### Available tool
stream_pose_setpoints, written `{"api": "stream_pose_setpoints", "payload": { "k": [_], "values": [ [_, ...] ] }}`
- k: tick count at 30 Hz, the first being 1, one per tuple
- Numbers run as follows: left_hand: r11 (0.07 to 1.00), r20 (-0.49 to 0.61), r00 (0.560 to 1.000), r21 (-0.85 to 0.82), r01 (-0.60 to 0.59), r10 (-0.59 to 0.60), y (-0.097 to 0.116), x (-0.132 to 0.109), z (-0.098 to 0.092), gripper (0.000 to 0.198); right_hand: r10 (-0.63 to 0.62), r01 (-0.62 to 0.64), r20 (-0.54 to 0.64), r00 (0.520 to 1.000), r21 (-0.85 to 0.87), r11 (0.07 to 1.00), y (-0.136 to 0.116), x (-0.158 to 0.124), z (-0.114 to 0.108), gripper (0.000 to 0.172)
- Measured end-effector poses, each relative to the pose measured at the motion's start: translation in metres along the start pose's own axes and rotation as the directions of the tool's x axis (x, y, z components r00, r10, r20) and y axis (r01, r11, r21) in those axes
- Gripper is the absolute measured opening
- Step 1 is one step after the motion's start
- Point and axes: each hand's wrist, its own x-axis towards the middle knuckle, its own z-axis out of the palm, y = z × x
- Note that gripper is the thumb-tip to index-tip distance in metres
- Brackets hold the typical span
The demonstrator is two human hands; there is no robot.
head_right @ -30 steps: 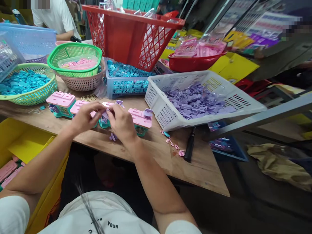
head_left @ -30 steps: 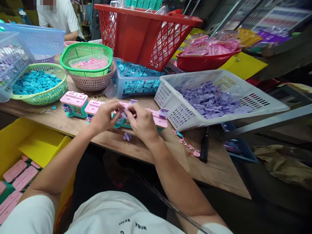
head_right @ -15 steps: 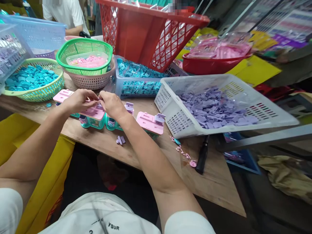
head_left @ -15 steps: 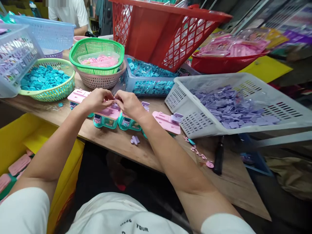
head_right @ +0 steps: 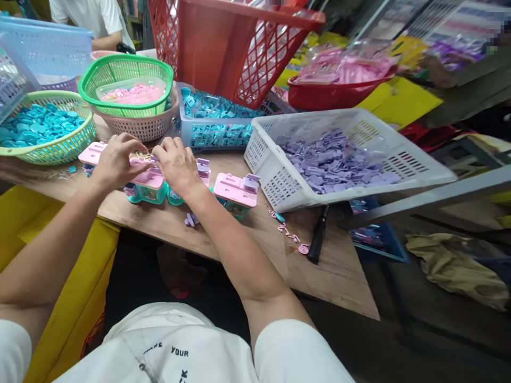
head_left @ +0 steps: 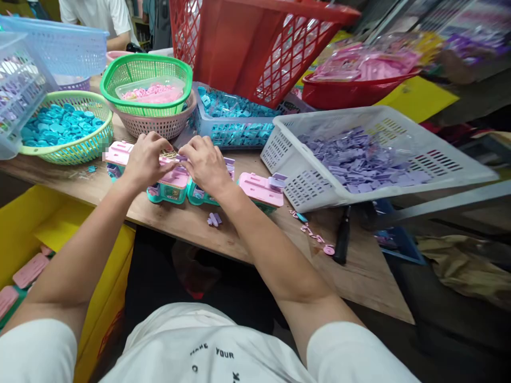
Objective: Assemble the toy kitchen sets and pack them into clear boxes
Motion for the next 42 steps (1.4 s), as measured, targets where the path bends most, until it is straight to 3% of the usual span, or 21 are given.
{"api": "stream_pose_setpoints", "payload": {
  "k": [2,3,6,8,10,13,16,19,22,25,29,32,36,42],
  "values": [
    [0.998,-0.179,0.982,0.019,-0.062,0.065,0.024,-0.032,0.010,0.018,0.015,-0.012,-0.083,0.996,0.030,0.999,-0.002,-0.037,-0.010,0.021],
    [0.993,-0.193,0.975,-0.007,-0.118,0.115,0.038,-0.050,0.019,0.016,0.033,-0.027,-0.112,0.993,0.050,0.998,-0.002,-0.060,-0.012,0.021],
    [0.973,-0.016,0.985,-0.155,-0.173,0.172,0.078,-0.096,0.054,0.019,0.127,-0.125,-0.045,0.991,0.056,0.991,0.002,-0.130,-0.002,0.019],
    [0.976,0.114,0.987,-0.201,-0.085,0.110,0.096,-0.111,0.077,0.021,0.168,-0.168,0.015,0.986,0.053,0.984,0.006,-0.162,0.012,0.017],
    [0.966,0.179,0.984,-0.257,0.036,0.011,0.104,-0.112,0.090,0.023,0.178,-0.179,0.025,0.984,0.100,0.979,0.008,-0.174,0.022,0.017],
    [0.853,0.248,0.960,-0.466,0.236,-0.130,0.101,-0.103,0.083,0.021,0.171,-0.152,-0.045,0.984,0.272,0.950,0.001,-0.162,0.019,0.015],
    [0.589,0.292,0.927,-0.715,0.376,-0.237,0.083,-0.090,0.052,0.023,0.127,-0.049,-0.156,0.979,0.430,0.901,-0.015,-0.127,0.003,0.013],
    [0.343,0.278,0.889,-0.847,0.405,-0.364,0.050,-0.074,0.011,0.039,0.000,0.123,-0.251,0.968,0.477,0.870,-0.033,-0.073,-0.007,0.011],
    [0.259,0.257,0.855,-0.879,0.400,-0.450,0.004,-0.050,-0.021,0.045,-0.092,0.197,-0.251,0.964,0.435,0.878,-0.046,-0.009,-0.001,0.011],
    [0.340,0.185,0.857,-0.862,0.377,-0.481,-0.043,-0.024,-0.037,0.040,-0.073,0.097,-0.082,0.994,0.343,0.934,-0.053,0.048,0.018,0.015],
    [0.646,0.076,0.902,-0.672,0.361,-0.425,-0.086,-0.006,-0.035,0.021,-0.024,-0.003,0.143,0.989,0.186,0.983,-0.057,0.089,0.044,0.023],
    [0.789,0.062,0.947,-0.538,0.298,-0.315,-0.102,-0.006,-0.027,0.012,-0.053,0.039,0.223,0.973,0.066,0.997,-0.056,0.095,0.057,0.025],
    [0.893,-0.035,0.992,-0.439,0.096,-0.123,-0.114,-0.010,-0.019,0.015,-0.095,0.109,0.230,0.969,-0.048,0.993,-0.055,0.092,0.064,0.028],
    [0.932,-0.123,0.986,-0.328,-0.151,0.116,-0.125,-0.017,-0.008,0.014,-0.162,0.204,0.213,0.964,-0.193,0.960,-0.065,0.085,0.063,0.029]
  ]
}}
